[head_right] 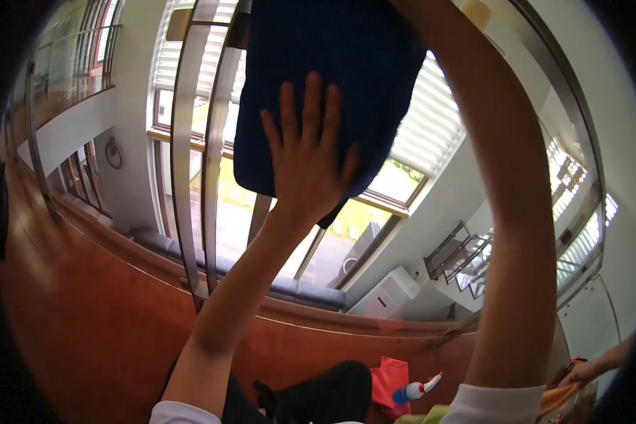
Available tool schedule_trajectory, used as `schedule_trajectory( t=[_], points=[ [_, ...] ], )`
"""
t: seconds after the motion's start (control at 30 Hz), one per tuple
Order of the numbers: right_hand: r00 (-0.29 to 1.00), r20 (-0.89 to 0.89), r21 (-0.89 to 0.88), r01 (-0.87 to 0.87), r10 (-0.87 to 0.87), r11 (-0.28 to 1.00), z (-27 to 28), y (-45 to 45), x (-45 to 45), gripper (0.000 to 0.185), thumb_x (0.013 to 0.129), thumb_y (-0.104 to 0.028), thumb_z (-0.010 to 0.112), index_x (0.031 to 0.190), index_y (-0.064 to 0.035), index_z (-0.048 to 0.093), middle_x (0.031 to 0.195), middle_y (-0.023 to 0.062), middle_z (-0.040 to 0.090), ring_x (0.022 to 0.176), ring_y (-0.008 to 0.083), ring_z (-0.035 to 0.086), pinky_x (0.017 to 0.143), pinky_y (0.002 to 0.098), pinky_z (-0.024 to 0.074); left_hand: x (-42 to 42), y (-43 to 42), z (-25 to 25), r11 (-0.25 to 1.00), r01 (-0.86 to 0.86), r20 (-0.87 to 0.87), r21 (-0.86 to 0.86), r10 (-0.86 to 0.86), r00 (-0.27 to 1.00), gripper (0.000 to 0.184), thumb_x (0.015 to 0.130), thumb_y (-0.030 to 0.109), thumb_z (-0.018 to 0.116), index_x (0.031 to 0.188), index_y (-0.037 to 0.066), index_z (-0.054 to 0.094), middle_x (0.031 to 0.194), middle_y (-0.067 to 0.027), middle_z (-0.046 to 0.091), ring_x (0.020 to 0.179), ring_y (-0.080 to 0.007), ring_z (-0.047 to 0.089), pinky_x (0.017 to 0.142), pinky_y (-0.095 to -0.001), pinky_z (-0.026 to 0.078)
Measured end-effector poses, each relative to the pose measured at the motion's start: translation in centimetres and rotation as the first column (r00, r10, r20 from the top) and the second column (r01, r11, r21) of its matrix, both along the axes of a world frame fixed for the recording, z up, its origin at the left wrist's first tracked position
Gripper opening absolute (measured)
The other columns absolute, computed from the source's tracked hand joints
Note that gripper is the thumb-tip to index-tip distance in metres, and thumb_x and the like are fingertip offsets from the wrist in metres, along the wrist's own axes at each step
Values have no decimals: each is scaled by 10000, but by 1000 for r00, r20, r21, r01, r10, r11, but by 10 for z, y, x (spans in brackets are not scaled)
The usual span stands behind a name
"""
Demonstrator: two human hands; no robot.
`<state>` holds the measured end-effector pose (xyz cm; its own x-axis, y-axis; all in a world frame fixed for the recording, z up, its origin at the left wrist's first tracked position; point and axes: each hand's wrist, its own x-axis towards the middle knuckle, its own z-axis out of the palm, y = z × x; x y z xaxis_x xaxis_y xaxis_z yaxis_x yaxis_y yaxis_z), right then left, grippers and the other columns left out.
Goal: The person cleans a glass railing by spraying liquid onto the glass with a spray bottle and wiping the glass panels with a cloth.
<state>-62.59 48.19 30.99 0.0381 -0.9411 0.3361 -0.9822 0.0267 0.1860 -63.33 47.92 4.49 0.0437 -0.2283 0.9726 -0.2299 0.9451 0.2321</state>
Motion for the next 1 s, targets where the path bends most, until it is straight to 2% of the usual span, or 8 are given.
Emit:
schedule_trajectory(
  t=[0.07,0.1,0.2,0.33,0.43,0.57,0.7,1.0],
  points=[
    [987,-98,-240,-150,129,959,-18,41,-28,678,700,-532,696,1093,13,609,1052,188,628,936,281,615,840,334,474,-7,7,-3,999,-32,39,-9,32,999,731,773,329,581,1393,42,320,1487,-176,196,1358,-427,160,1022,-656,136],
    [974,-153,-400,95,-168,912,-35,71,-32,625,773,-397,656,1270,-53,496,1277,171,511,1154,301,498,957,401,394,-13,13,-8,1000,-23,40,2,23,999,731,773,329,581,1393,42,320,1487,-176,196,1358,-427,160,1022,-656,136],
    [769,-613,-604,-307,-182,735,-73,145,-160,495,854,-217,568,1291,-19,443,1272,183,497,1172,351,468,997,407,342,-50,47,-26,958,261,203,-116,-234,951,731,777,366,579,1410,111,316,1489,-121,224,1354,-377,205,1011,-633,194],
    [858,-465,-773,-272,-219,573,-144,188,-204,618,910,-367,459,1319,85,353,1365,248,373,1266,403,340,1065,460,233,-106,81,-65,780,622,102,-73,-614,783,738,755,394,583,1399,130,337,1484,-82,249,1304,-379,284,984,-627,242],
    [861,-365,-840,-141,-354,524,-133,158,-217,584,906,-349,471,1332,37,367,1340,248,406,1245,414,361,1036,498,269,-84,54,-47,927,368,104,-72,-360,927,756,736,413,585,1389,116,346,1474,-84,269,1266,-413,316,1001,-610,247],
    [707,-599,-754,-340,-376,562,-115,58,-100,604,868,-247,522,1406,-96,293,1340,202,420,1234,359,396,985,465,335,7,-19,-10,997,-80,-62,-15,78,995,728,744,433,590,1364,114,382,1434,-79,333,1299,-360,298,1044,-547,258],
    [801,-550,-688,-273,-237,672,-201,9,-34,638,803,-83,528,1404,-122,318,1478,44,264,1343,321,245,1034,560,236,64,-60,-83,999,-27,123,-47,33,992,681,784,381,594,1331,30,393,1429,-117,325,1288,-370,312,1040,-409,333],
    [930,329,-1,-174,165,985,-574,19,-47,305,845,-187,509,1124,-65,533,995,129,590,890,262,525,859,388,402,73,5,-381,869,-161,479,467,-97,872,682,788,285,606,1294,-72,320,1296,-318,344,1221,-537,273,1065,-543,229]
  ],
)
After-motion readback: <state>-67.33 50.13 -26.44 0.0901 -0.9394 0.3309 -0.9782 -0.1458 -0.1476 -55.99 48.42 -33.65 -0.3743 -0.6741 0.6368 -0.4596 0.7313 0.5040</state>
